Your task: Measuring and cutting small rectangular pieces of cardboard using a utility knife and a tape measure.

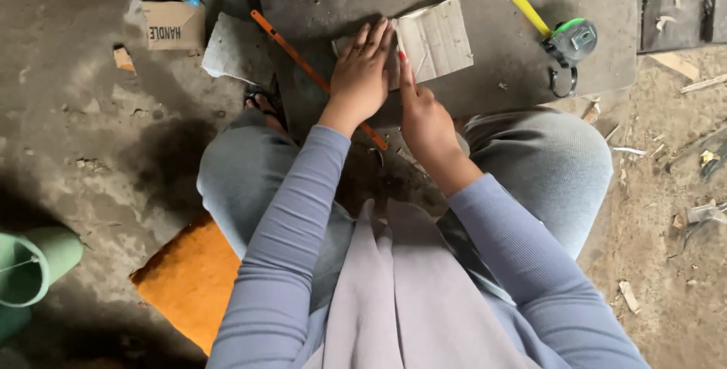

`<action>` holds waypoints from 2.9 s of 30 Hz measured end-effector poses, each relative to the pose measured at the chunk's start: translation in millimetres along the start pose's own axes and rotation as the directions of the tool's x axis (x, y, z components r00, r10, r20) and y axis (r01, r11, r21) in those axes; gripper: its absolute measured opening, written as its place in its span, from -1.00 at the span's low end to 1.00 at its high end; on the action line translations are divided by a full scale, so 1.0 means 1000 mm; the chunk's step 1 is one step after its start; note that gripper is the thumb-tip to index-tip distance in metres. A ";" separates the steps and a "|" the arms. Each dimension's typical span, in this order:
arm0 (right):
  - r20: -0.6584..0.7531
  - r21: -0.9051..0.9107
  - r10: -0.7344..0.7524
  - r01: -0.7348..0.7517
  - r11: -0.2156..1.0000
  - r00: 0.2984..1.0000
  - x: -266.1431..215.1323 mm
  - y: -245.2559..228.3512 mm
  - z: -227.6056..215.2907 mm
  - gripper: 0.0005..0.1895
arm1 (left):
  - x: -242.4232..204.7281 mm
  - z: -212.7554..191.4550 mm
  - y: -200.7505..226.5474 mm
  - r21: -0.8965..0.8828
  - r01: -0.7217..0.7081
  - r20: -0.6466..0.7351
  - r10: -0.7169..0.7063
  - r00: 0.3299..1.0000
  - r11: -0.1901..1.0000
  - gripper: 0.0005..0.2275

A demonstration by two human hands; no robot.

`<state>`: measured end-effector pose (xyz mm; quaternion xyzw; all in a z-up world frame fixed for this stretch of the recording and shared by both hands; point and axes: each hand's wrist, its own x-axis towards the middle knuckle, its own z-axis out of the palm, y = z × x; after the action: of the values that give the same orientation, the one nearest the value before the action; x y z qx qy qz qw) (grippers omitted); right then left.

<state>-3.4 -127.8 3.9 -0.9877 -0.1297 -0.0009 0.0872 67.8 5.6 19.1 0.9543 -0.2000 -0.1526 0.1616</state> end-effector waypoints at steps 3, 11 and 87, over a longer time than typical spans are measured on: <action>0.143 0.177 0.050 -0.075 0.981 0.988 0.011 -0.008 -0.006 -0.28 | 0.000 -0.005 0.004 -0.023 0.039 0.038 -0.038 0.999 0.999 -0.52; 0.080 0.098 0.004 -0.012 0.995 0.997 -0.012 0.002 -0.022 -0.21 | 0.001 0.000 0.004 0.049 0.028 -0.031 -0.027 0.999 0.998 -0.53; -0.090 0.198 0.062 -0.044 0.979 0.994 -0.049 -0.007 -0.037 -0.34 | 0.006 0.022 0.000 0.061 0.085 -0.039 -0.082 0.996 0.995 -0.49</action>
<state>-52.1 -140.2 40.4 -0.9763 -0.0984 -0.0329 0.1901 65.4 -2.4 -1.7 0.9690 -0.1616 -0.1356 0.1287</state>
